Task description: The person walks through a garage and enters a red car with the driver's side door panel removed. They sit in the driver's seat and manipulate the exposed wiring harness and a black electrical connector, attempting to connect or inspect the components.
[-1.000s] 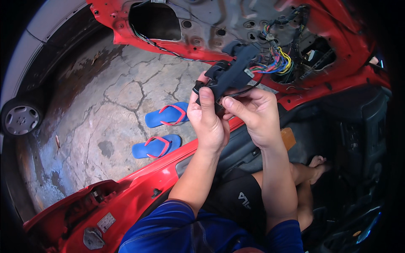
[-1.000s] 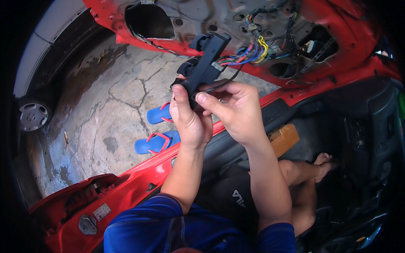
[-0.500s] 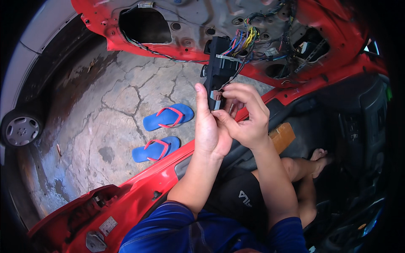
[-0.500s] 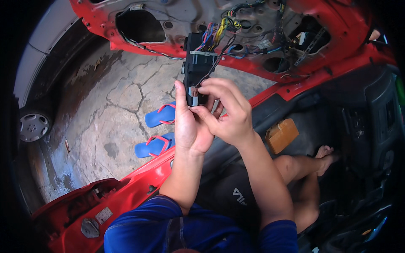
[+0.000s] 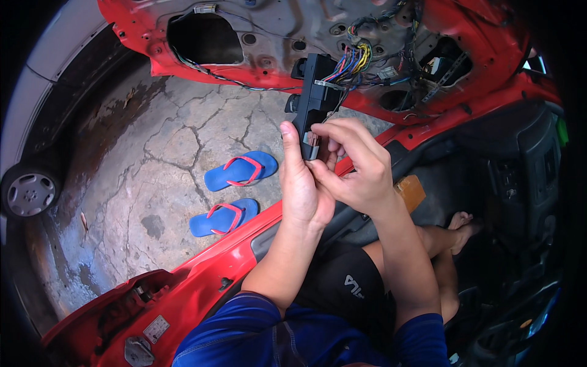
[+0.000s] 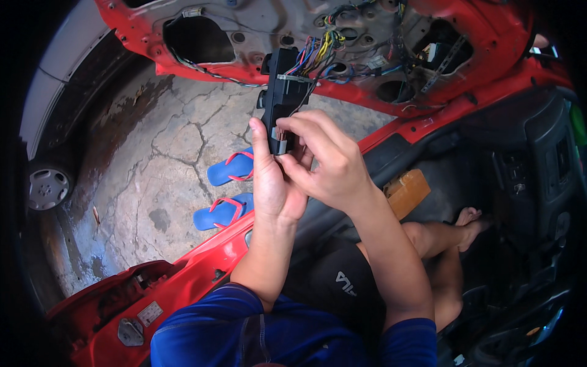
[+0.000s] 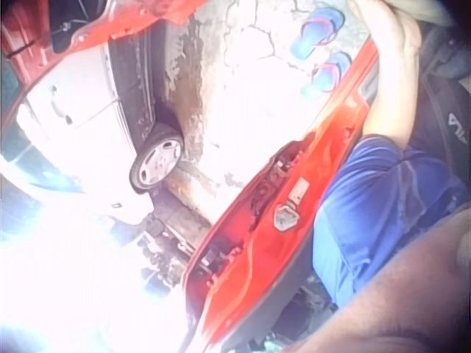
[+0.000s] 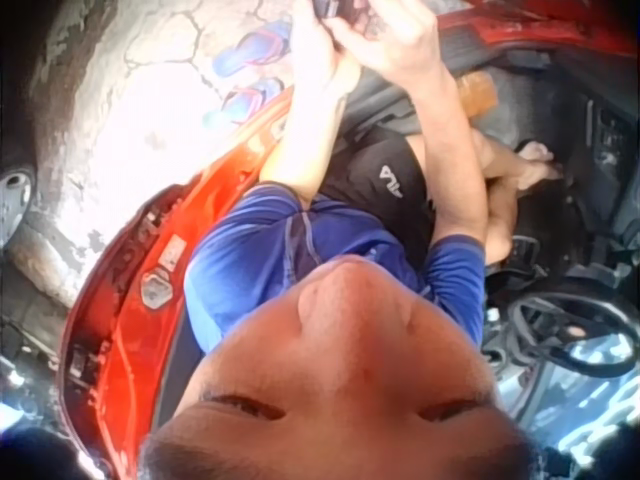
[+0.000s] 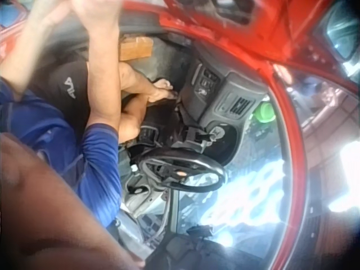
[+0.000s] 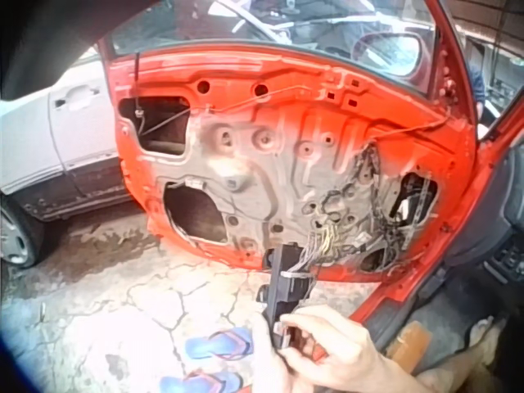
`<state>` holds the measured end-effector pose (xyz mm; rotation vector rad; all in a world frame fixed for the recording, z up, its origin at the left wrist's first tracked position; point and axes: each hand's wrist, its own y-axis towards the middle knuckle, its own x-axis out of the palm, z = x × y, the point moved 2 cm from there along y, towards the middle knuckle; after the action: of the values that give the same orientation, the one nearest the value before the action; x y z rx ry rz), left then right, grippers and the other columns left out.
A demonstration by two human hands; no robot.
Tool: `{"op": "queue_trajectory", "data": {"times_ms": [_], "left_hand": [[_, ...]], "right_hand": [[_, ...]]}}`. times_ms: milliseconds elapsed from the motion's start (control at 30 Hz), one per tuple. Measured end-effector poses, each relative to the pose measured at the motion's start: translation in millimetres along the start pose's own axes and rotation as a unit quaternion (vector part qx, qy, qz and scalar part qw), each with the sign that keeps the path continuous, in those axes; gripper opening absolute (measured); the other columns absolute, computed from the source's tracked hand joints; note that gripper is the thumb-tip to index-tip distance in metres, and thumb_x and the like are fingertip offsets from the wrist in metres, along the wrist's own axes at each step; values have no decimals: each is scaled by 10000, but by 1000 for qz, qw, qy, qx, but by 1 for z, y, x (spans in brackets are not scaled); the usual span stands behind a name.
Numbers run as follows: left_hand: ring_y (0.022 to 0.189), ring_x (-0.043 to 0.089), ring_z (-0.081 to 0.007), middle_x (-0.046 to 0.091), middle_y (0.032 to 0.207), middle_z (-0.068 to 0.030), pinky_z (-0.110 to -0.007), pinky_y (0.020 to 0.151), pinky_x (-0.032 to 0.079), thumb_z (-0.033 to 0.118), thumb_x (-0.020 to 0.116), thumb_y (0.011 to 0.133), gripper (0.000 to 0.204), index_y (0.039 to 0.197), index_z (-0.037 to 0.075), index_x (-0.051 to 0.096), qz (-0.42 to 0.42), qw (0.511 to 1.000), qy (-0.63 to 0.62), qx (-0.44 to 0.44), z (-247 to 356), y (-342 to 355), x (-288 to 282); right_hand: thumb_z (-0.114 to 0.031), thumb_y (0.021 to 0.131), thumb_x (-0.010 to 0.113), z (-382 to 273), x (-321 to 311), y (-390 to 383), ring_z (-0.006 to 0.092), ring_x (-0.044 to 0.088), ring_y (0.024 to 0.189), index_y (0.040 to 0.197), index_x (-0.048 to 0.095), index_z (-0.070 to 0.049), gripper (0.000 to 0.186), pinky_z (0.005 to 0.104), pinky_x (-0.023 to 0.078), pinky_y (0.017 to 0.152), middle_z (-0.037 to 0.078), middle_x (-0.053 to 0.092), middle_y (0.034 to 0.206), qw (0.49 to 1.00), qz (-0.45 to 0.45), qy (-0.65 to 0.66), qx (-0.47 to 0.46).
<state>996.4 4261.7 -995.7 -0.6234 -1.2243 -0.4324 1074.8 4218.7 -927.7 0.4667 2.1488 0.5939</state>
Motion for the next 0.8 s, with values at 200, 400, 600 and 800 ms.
{"op": "queue_trajectory", "data": {"times_ms": [200, 400, 600, 800], "left_hand": [[992, 618, -124, 670, 1116, -26, -305, 897, 527, 586, 544, 1033, 541, 1217, 88, 650, 22, 1000, -8, 18, 0, -1, 5], [982, 612, -142, 671, 1096, -54, -315, 907, 506, 565, 535, 1046, 573, 1233, 34, 641, 43, 999, -10, 22, -2, -2, 6], [1053, 624, -167, 668, 1175, -54, -343, 969, 498, 576, 544, 1036, 568, 1275, 69, 635, 18, 999, 13, 39, -2, -2, 3], [1137, 631, -193, 560, 1324, -152, -334, 959, 548, 40, 777, 915, 626, 1420, -14, 409, -4, 955, 115, 274, -5, -4, 15]], "right_hand": [[60, 677, 787, 2, 4, -2, 275, 704, 902, 1085, 698, -9, 423, 327, 583, 715, 137, 664, 1064, 1000, 19, -7, -7], [69, 664, 777, 3, 8, -6, 259, 705, 832, 1028, 718, -9, 377, 325, 573, 675, 125, 678, 1030, 999, 32, 16, 5], [81, 694, 770, 3, 6, -8, 234, 705, 861, 1067, 711, -9, 388, 319, 570, 707, 120, 690, 1042, 999, 45, 19, 0], [-11, 901, 667, 12, -1, -23, 196, 625, 1139, 1492, 378, 34, 659, 332, 482, 997, 163, 616, 1312, 913, 98, 352, 182]]}}
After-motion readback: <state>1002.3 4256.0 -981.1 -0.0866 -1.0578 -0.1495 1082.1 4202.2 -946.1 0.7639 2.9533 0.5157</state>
